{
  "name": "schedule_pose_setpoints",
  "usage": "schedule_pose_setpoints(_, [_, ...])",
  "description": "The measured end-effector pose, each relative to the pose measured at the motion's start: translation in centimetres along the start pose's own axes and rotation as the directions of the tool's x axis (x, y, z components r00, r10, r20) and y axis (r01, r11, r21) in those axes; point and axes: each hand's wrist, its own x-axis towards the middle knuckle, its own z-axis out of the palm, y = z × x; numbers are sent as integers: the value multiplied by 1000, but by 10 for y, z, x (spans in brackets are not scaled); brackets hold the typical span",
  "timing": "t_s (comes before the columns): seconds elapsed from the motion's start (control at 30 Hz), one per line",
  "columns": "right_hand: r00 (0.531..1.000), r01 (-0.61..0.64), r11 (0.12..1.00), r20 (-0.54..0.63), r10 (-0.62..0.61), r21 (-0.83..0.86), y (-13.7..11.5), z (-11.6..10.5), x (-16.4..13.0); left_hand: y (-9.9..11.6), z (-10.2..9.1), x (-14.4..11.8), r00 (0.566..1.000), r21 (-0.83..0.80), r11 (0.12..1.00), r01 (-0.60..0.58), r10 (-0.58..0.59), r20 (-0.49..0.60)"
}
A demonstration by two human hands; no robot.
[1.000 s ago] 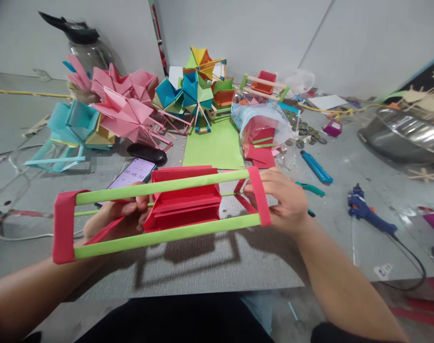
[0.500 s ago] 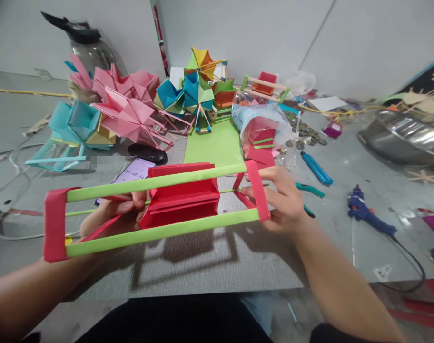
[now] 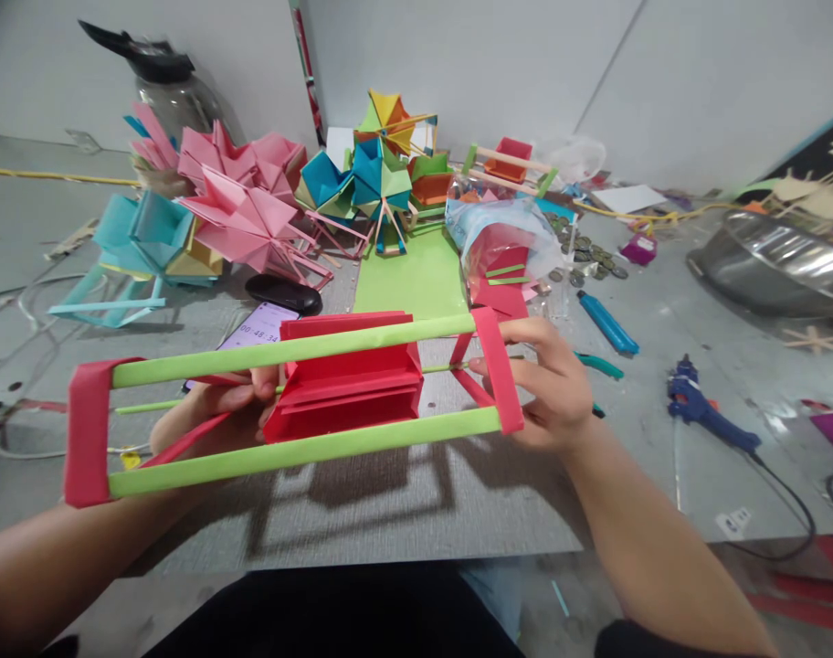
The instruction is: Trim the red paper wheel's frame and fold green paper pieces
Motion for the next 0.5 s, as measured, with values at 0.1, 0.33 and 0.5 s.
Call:
schedule_pose_setpoints(0.1, [997, -68, 997, -23, 69, 19, -1, -3, -2, -1, 1, 0, 999, -15, 999, -30, 30, 24])
schedule_pose_setpoints(0.33, [994, -102, 991, 51, 97, 91, -2, -2, -1, -1, 1, -2, 1000, -12, 1000, -16, 17, 24])
schedule_pose_setpoints(0.5, [995, -86, 991, 65, 79, 106, -2, 0, 2, 0, 1, -3, 1000, -11, 1000, -21, 21, 17])
